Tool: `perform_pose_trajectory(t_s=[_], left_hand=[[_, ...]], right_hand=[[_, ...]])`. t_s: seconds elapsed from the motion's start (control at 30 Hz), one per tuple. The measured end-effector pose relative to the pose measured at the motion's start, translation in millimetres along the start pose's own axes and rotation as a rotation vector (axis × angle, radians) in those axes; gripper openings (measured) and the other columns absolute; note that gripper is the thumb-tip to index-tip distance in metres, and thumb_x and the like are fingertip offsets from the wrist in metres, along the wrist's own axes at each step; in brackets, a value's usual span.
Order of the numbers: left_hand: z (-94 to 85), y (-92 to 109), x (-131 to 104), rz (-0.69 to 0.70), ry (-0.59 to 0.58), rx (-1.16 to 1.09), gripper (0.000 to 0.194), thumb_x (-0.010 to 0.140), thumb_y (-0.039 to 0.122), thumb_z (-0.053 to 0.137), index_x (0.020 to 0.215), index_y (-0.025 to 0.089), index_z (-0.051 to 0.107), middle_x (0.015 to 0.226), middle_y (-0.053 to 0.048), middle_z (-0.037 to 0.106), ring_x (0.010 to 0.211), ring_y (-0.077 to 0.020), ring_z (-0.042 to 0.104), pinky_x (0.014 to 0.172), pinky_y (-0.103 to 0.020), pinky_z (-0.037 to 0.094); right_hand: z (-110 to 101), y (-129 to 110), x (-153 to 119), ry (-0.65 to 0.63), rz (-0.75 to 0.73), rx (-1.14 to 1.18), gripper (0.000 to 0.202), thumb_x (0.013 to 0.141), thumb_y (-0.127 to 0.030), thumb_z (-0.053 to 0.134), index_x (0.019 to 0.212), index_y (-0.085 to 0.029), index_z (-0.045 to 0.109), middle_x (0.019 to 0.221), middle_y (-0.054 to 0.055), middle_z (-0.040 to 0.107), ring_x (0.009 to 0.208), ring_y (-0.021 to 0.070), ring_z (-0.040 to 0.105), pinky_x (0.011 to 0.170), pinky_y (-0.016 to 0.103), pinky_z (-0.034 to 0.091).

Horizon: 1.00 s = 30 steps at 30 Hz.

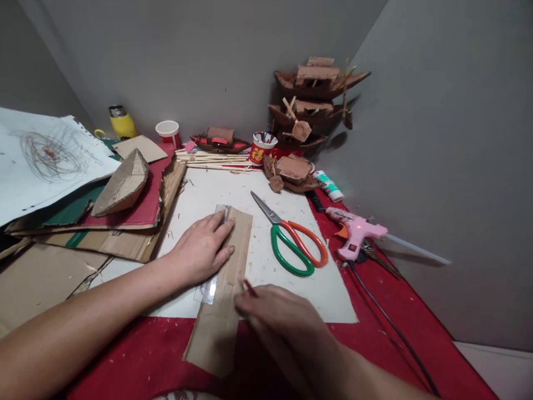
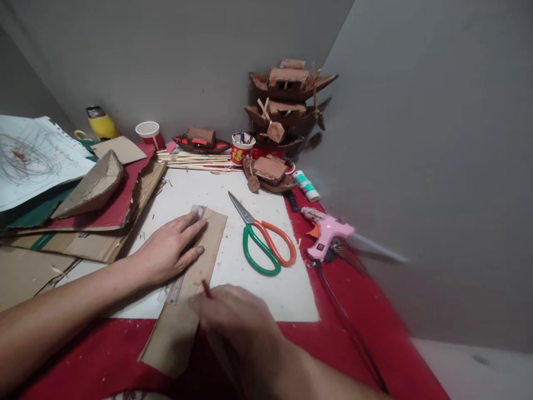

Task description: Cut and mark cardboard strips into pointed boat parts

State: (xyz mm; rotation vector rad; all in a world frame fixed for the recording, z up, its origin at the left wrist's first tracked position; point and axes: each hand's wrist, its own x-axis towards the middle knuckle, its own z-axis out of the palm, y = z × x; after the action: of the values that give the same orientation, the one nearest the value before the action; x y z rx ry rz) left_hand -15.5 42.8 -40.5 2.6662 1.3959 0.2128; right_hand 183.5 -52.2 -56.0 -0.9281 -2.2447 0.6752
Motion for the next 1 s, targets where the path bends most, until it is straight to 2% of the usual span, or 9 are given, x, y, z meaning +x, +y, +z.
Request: perform_pose_trajectory(t_s=[0.07,0.13,0.2,0.3,0.43,0.63,0.83,0.9,1.0], left_hand=[[-1.2,-3,-1,-0.019,0.008,0.004,0.055,0.091,0.036,0.047,0.14,0.012,0.04,0.146,-0.022,0.038,0.13,-0.0316,0.042,0.106,-0.042,0.036],[-1.8,-8,0,-0.048,0.019,0.004,0.057,0.09,0.036,0.048,0.14,0.011,0.039,0.145,-0.022,0.04,0.129,-0.0316,0.043,0.106,-0.042,0.037],[-1.7,-12,2,-0.073,0.032,0.01,0.057,0.09,0.037,0.049,0.139,0.01,0.04,0.143,-0.022,0.042,0.129,-0.0317,0.044,0.106,-0.042,0.037],[-0.6,-15,3,-0.087,0.054,0.028,0.054,0.09,0.036,0.047,0.136,0.008,0.044,0.139,-0.022,0.046,0.128,-0.0311,0.045,0.106,-0.042,0.036],[-0.6,-14,3,-0.1,0.084,0.049,0.047,0.091,0.033,0.045,0.132,0.011,0.047,0.134,-0.019,0.052,0.123,-0.029,0.047,0.101,-0.042,0.04],[-9.8,-9,2,-0.154,0.035,0.141,0.045,0.088,0.032,0.047,0.129,0.014,0.048,0.112,-0.015,0.062,0.105,-0.0302,0.054,0.088,-0.042,0.044],[-19.4,-7,1,-0.3,-0.097,0.191,0.038,0.084,0.03,0.046,0.119,0.017,0.052,0.098,-0.013,0.062,0.077,-0.0259,0.063,0.067,-0.035,0.046],[-23.0,-10,0,-0.294,-0.104,0.194,0.033,0.082,0.03,0.048,0.112,0.016,0.055,0.093,-0.013,0.064,0.077,-0.026,0.064,0.065,-0.034,0.047],[-30.1,-14,-2,-0.237,-0.112,0.203,0.031,0.078,0.027,0.05,0.107,0.016,0.056,0.09,-0.012,0.065,0.076,-0.0255,0.064,0.064,-0.034,0.047]], right_hand=[[4,-3,3,-0.164,-0.156,-0.05,0.02,0.096,-0.034,0.047,0.106,-0.025,0.061,0.102,0.005,0.072,0.099,0.0205,0.064,0.092,0.034,0.047],[7,-7,6,-0.292,-0.263,-0.141,0.02,0.097,-0.029,0.045,0.112,-0.024,0.058,0.118,0.005,0.067,0.117,0.0225,0.055,0.107,0.042,0.034],[9,-10,8,-0.383,-0.285,-0.21,0.024,0.097,-0.025,0.046,0.119,-0.023,0.055,0.13,0.006,0.06,0.128,0.0233,0.046,0.113,0.046,0.023],[7,-11,9,-0.439,-0.234,-0.218,0.036,0.089,-0.032,0.055,0.123,-0.019,0.052,0.137,0.011,0.053,0.132,0.0259,0.04,0.114,0.049,0.02],[0,-2,11,-0.362,-0.08,-0.234,0.035,0.084,-0.017,0.054,0.119,-0.019,0.054,0.134,0.011,0.056,0.131,0.0257,0.041,0.113,0.051,0.02],[-18,20,17,-0.155,-0.068,-0.254,0.043,0.078,0.001,0.044,0.114,-0.018,0.056,0.129,0.015,0.058,0.125,0.0249,0.048,0.106,0.051,0.033],[-27,22,17,-0.15,-0.088,-0.133,0.046,0.073,-0.002,0.053,0.116,-0.018,0.054,0.128,0.014,0.058,0.128,0.0238,0.046,0.107,0.045,0.037],[-25,23,15,-0.136,-0.043,-0.098,0.043,0.076,-0.005,0.054,0.117,-0.019,0.053,0.13,0.014,0.057,0.128,0.024,0.047,0.106,0.045,0.038],[-22,26,15,-0.04,0.09,-0.043,0.031,0.083,-0.012,0.053,0.113,-0.02,0.053,0.122,0.012,0.061,0.116,0.0227,0.056,0.099,0.04,0.045]])
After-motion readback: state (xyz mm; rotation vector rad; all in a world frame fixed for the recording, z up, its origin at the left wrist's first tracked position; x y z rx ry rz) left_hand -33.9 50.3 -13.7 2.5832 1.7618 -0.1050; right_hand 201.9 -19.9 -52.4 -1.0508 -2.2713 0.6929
